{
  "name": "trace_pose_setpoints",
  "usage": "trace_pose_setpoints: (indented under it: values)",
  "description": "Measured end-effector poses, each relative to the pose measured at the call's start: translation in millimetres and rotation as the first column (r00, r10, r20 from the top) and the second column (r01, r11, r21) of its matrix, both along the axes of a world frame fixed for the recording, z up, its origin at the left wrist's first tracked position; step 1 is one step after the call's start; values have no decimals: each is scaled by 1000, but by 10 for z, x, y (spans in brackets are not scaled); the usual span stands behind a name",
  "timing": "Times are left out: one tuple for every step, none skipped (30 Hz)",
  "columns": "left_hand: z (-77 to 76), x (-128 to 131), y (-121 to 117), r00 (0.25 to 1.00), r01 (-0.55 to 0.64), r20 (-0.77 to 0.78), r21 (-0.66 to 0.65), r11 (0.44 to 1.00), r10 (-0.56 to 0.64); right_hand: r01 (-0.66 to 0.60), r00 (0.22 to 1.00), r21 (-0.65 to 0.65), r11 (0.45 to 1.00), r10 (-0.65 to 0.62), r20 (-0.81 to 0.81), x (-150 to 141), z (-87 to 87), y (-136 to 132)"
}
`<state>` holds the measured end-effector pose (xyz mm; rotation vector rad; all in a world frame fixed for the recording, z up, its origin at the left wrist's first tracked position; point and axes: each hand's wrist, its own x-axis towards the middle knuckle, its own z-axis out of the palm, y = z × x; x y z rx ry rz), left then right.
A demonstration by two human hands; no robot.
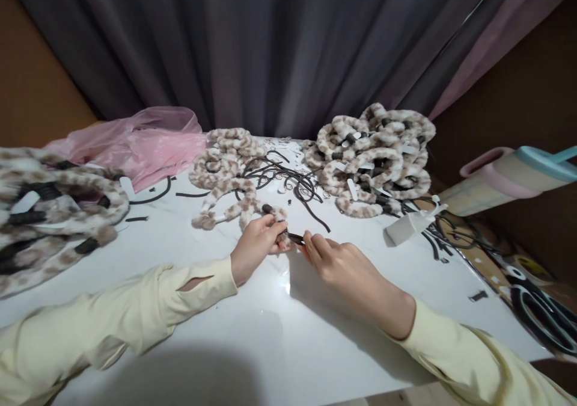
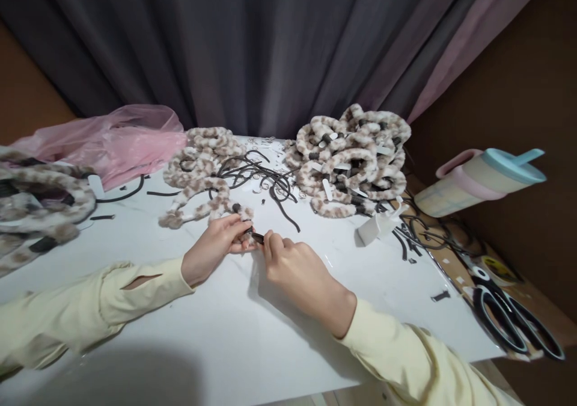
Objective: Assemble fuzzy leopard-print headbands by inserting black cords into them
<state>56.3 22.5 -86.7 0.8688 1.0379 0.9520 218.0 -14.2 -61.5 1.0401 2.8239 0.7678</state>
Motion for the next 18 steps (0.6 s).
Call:
trace_pose_setpoints:
  values:
    - [-2, 0, 3, 1000, -4, -2, -2, 1000, 4, 7, 1000, -12, 1000, -7, -8, -4, 6, 5]
    - [-5, -2, 7, 1000, -6, -4, -6, 1000, 6, 15, 1000, -29, 999, -16, -23, -5, 6, 10]
    - [-9, -4, 11, 1000, -8, -5, -10, 1000, 8, 21, 999, -48, 999, -23, -48, -2, 1, 17]
    - [-13, -7, 15, 1000, -7, -4, -13, 1000, 7, 24, 996, -72, 997, -30, -84, 3, -8, 23]
    - [-16, -9, 18, 1000, -5, 0, -14, 1000, 5, 29, 990, -105, 994, -43, -131, 8, -21, 29]
    - [-20, -11, 21, 1000, -1, 5, -12, 1000, 1, 38, 979, -153, 988, -67, -191, 13, -33, 35]
    - [-23, -12, 22, 1000, 0, 9, -6, 1000, 0, 48, 960, -219, 974, -106, -259, 16, -43, 44]
    - [-26, -11, 22, 1000, -2, 8, 2, 1000, 2, 53, 931, -298, 953, -155, -332, 18, -50, 54]
    - [-28, -10, 21, 1000, -3, 3, 12, 1000, 3, 45, 892, -381, 923, -209, -400, 18, -52, 68]
    - [-31, -7, 21, 1000, -3, -6, 22, 1000, 3, 27, 850, -464, 885, -264, -455, 16, -51, 84]
    - [-34, -4, 20, 1000, -4, -18, 30, 1000, 4, 0, 810, -535, 845, -314, -495, 12, -47, 101]
    - [-38, -1, 20, 999, -4, -33, 35, 999, 5, -29, 779, -591, 806, -352, -518, 7, -41, 116]
    - [-42, 2, 21, 999, -3, -48, 38, 999, 5, -50, 761, -629, 776, -378, -527, -1, -36, 126]
    - [-47, 5, 22, 998, -5, -63, 41, 999, 8, -56, 756, -652, 756, -394, -522, -11, -34, 128]
    - [-52, 7, 23, 997, -8, -77, 45, 999, 11, -37, 763, -655, 754, -403, -506, -25, -33, 120]
    - [-58, 8, 24, 996, -10, -87, 50, 999, 15, 4, 781, -632, 775, -397, -481, -42, -34, 101]
    - [-65, 8, 25, 995, -11, -95, 54, 998, 16, 55, 816, -582, 812, -372, -442, -64, -36, 73]
    - [-70, 8, 25, 995, -10, -100, 57, 998, 16, 106, 864, -509, 854, -332, -379, -88, -36, 37]
